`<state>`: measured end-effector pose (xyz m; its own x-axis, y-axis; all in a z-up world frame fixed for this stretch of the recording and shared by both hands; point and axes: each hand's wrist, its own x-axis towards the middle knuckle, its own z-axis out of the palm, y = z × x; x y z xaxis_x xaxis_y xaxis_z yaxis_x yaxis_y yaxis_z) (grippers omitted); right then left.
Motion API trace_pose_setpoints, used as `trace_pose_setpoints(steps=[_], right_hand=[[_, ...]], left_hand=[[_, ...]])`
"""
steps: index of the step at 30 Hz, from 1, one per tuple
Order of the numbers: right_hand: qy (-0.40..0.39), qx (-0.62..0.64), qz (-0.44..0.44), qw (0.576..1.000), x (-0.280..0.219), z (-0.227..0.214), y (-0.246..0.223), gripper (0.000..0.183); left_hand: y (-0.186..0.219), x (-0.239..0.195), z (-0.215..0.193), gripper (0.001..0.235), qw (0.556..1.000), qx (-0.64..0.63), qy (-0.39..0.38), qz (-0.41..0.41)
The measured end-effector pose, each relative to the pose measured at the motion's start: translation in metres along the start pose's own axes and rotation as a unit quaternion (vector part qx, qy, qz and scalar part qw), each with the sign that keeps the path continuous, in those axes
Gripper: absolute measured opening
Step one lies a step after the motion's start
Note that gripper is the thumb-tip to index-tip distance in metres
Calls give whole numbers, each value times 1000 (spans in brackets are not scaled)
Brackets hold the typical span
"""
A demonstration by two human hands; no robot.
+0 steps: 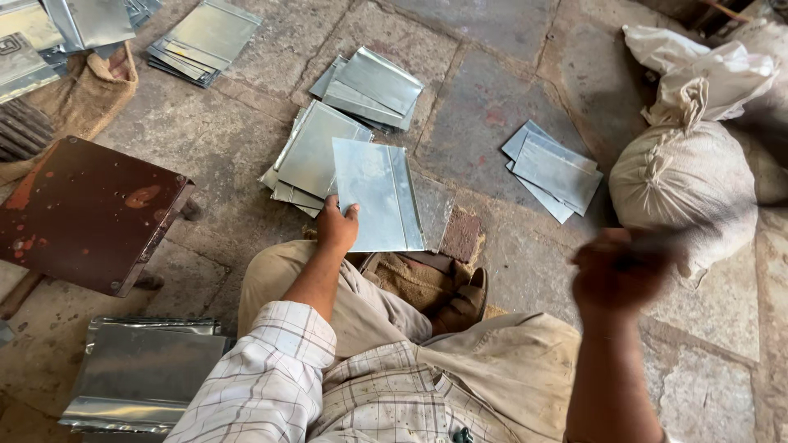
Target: The person uses a hammer to flatten or shape small metal sheets on a metal block.
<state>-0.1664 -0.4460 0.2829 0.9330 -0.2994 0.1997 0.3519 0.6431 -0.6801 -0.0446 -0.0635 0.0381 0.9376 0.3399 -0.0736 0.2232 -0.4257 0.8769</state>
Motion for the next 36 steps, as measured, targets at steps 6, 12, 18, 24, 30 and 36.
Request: trace_pose_setpoints(steps=[6,12,18,24,30,36], right_hand=[[-43,-475,-399,783,-24,-50,85,19],[-112,-774,3,623,-88,-116,185,25],[-56,-706,-131,693,-31,-47,85,9],[-39,-453,-413,789,-6,-22,19,6],[-100,-671,-236,696,-78,-116,143,7],[-19,-722,118,681,-98,-107,157,10]], left_hand=[[3,0,1,44,1000,4,-9,-1],[9,3,-1,39,1000,14,-23,15],[4,1,0,44,994,68,-72,40],[11,-3,-1,63,992,85,-80,43],[15,-8,-4,70,994,61,-88,32],[14,-5,-3,58,992,74,-88,49]])
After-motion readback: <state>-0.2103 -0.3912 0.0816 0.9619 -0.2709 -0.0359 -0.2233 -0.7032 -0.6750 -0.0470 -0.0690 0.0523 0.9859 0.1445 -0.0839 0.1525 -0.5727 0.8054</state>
